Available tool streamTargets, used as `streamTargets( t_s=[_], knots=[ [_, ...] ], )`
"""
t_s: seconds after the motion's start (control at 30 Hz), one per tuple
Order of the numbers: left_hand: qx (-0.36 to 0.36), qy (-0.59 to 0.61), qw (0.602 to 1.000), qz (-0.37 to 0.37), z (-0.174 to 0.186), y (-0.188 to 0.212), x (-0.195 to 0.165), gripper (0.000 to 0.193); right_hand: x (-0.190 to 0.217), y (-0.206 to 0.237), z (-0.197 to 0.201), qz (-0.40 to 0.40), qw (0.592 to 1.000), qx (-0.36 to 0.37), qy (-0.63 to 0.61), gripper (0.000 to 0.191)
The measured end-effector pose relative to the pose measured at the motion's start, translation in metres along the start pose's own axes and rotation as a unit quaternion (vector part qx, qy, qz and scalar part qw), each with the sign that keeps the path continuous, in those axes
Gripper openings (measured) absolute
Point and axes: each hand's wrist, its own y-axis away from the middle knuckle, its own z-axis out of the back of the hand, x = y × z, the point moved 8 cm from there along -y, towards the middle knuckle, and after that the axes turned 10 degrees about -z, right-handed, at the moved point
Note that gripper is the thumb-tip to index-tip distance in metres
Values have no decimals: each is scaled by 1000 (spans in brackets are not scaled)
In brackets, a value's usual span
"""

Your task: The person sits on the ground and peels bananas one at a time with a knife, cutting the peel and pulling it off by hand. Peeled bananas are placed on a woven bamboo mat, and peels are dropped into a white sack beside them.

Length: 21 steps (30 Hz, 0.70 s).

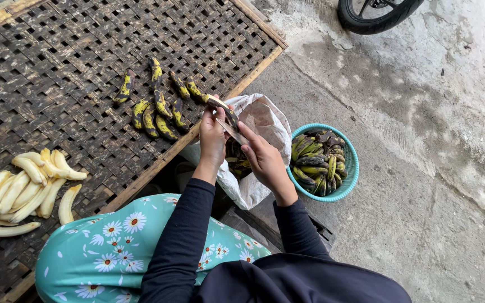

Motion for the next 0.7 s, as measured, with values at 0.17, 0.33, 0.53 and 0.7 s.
streamTargets(
  t_s=[0.17,0.33,0.53,0.7],
  knots=[
    [17,-1,999,50,-1,1,0,49,1,-2,-1,60,998,-18,-13,45],
    [140,40,977,157,-19,12,-3,49,-52,-25,3,-62,980,41,-184,50],
    [209,85,940,257,-45,33,-19,50,-92,-64,32,-53,952,-29,-299,53],
    [148,20,960,239,-40,31,-9,47,-111,-59,-12,-203,931,85,-290,60]
  ],
)
